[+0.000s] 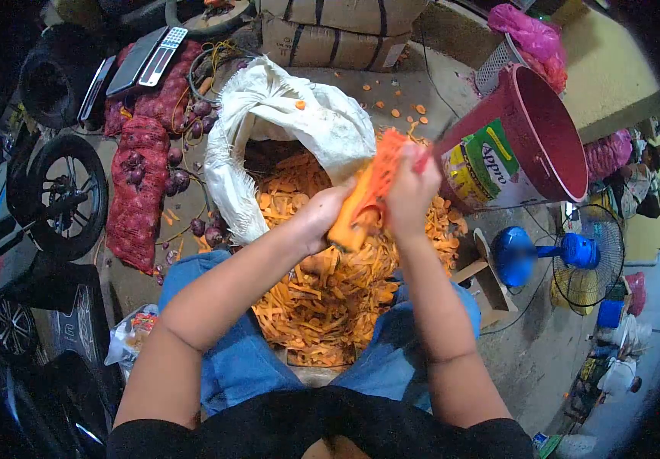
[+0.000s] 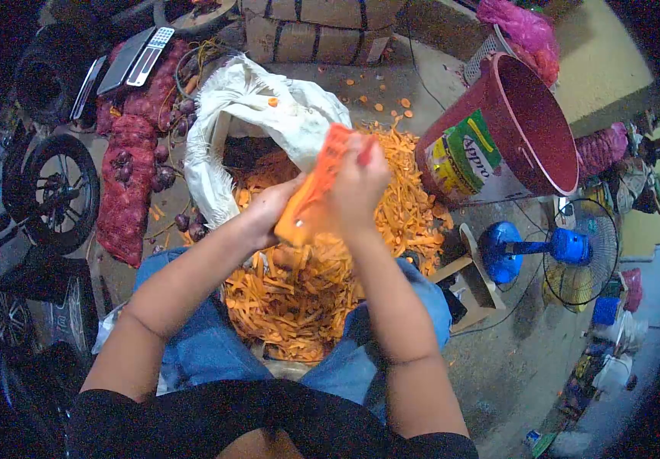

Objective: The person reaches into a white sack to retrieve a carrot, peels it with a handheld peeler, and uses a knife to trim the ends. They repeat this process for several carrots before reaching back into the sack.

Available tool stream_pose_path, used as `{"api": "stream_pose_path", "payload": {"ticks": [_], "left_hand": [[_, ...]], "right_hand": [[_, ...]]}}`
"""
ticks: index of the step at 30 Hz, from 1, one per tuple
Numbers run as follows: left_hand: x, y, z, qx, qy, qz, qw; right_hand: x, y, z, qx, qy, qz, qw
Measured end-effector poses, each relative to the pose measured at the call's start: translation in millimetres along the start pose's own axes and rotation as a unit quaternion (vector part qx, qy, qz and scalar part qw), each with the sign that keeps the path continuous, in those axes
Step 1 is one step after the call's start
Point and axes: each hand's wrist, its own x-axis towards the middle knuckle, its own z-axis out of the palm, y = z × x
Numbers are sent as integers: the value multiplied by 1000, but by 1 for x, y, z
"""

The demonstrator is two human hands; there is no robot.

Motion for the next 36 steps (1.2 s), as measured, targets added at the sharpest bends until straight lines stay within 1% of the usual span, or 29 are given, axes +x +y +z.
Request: {"api": "stream_pose_path", "payload": {"ticks": [1,2,3,4,6,7,9,10,11,12,13,14,16,17,18,20,21,22,23,24,25,26,27,28,29,30,32,34,36], "left_hand": [[-7,2,8,44,-16,-27,999],[-12,2,13,44,-17,-28,999],[-18,2,18,65,-36,-16,997],[-22,0,19,87,-55,-4,995],[-20,-2,16,83,-58,-8,995],[-14,-3,9,57,-53,-33,996],[-9,6,2,25,-22,-77,996],[-3,6,-1,24,-22,-76,997],[5,4,-6,-21,-24,-37,999],[10,3,-7,-65,-27,1,998],[11,3,-5,-88,-25,7,996],[8,4,-3,-88,-25,7,996],[3,2,1,-48,10,9,999],[4,1,0,-33,-9,4,999],[1,3,1,-32,-11,2,999],[-9,12,7,95,-35,-54,993],[-18,11,14,97,-54,-77,991],[-22,9,17,99,-53,-78,991],[-24,5,20,107,-46,-75,990],[-25,3,21,115,-40,-71,990],[-20,1,10,96,-88,-102,986],[-14,1,4,95,-89,-100,986],[-7,3,-1,52,-78,-79,992],[-2,4,-6,8,-67,-58,996],[4,4,-6,-8,-21,-26,999],[7,5,-4,-8,-20,-25,999],[10,7,-1,-71,4,30,997],[10,3,-3,-51,-11,39,998],[8,-6,2,30,-7,40,999]], "right_hand": [[14,11,-4,-4,52,-54,997],[28,18,-10,29,104,37,993],[43,25,-20,63,155,129,977],[54,49,-35,-43,168,106,979],[59,43,-42,48,186,251,949],[57,37,-39,48,186,251,949],[41,22,-26,95,100,127,982],[26,8,-16,75,70,84,991],[10,-5,-6,55,41,41,997],[-6,-14,0,54,-4,48,997],[-14,-19,2,53,-48,55,996],[-14,-19,2,53,-48,55,996],[-13,-18,2,3,-60,45,997],[-10,-21,1,18,-45,70,996],[-5,-16,1,17,-43,72,996],[16,1,-4,30,79,12,996],[33,12,-15,-21,106,85,991],[47,22,-29,-70,131,159,976],[53,30,-36,-70,132,161,976],[56,32,-41,-13,156,182,971],[58,33,-43,44,179,200,962],[55,33,-41,44,178,199,963],[47,21,-35,55,148,169,973],[37,10,-27,66,116,138,981],[25,3,-19,59,80,96,990],[11,-4,-11,52,45,54,996],[-11,-26,-3,1,-35,16,999],[-14,-25,1,-21,-44,14,999],[-11,-17,1,-44,-52,12,998]]}}
